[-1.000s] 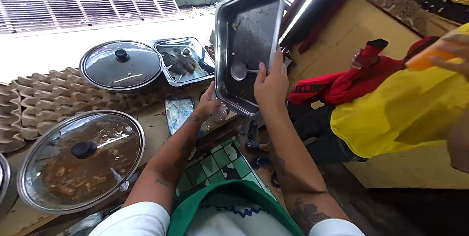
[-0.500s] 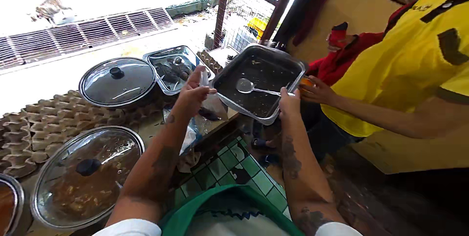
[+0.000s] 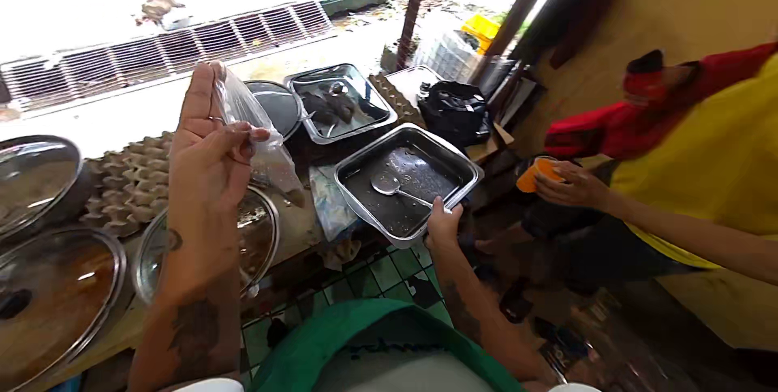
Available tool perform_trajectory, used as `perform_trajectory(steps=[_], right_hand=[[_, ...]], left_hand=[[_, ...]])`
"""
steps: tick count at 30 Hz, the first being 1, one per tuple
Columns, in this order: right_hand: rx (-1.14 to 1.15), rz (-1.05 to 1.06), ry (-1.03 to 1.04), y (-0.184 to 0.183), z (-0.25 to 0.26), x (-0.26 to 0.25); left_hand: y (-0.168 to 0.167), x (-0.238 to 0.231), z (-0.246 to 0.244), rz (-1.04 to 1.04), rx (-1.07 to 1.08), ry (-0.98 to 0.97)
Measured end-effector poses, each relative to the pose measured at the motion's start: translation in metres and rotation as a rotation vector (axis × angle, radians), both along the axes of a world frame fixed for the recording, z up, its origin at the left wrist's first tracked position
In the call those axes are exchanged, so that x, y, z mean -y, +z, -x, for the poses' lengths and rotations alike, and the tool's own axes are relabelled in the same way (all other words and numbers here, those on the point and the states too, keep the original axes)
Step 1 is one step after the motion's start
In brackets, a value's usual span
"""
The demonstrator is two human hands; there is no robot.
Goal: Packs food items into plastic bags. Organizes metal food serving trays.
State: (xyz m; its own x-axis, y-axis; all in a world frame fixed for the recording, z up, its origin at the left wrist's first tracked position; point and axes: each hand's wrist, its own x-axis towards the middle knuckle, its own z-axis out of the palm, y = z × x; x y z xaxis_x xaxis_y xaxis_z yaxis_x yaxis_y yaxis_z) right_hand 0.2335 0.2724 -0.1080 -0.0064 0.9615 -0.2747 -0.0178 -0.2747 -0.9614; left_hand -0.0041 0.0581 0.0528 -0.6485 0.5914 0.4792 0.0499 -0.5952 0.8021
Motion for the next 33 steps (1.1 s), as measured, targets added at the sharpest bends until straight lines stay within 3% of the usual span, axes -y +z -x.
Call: perform_trajectory(steps=[5,10,12,14,15,16,19,22,27,33], right_hand=[[-0.016,0.054,0.031,-0.032,0.037,0.016],[0.019,0.178,0.109,-0.036,0.038,0.012],[0.114,-0.016,0.016,-0.024,0.035,0.021],[0.157,-0.433,0.059,0.007,0.047,0.041],[0.115,-0.513,0.212,0.032,0.061,0.059],[0.053,-0.438,0.431,0.061,0.081,0.08],[-0.077,-0.037,1.136,0.131,0.169,0.132],[-0.052,0.066,1.58,0.156,0.262,0.174],[0.069,0.129,1.563,0.173,0.352,0.227],[0.262,-0.135,1.349,0.162,0.415,0.257]], left_hand=[[0.001,0.038,0.021,-0.045,-0.024,0.049],[-0.006,0.07,0.035,-0.045,0.006,0.069],[-0.005,0.084,0.044,-0.019,0.002,0.089],[0.0,0.098,0.053,-0.003,0.014,0.139],[0.002,0.105,0.057,0.007,0.007,0.165],[0.004,0.113,0.063,0.024,-0.008,0.18],[0.011,0.132,0.081,0.106,-0.042,0.216],[0.016,0.146,0.101,0.172,-0.037,0.28],[0.0,0.166,0.138,0.225,-0.038,0.42],[-0.047,0.196,0.186,0.197,0.104,0.534]])
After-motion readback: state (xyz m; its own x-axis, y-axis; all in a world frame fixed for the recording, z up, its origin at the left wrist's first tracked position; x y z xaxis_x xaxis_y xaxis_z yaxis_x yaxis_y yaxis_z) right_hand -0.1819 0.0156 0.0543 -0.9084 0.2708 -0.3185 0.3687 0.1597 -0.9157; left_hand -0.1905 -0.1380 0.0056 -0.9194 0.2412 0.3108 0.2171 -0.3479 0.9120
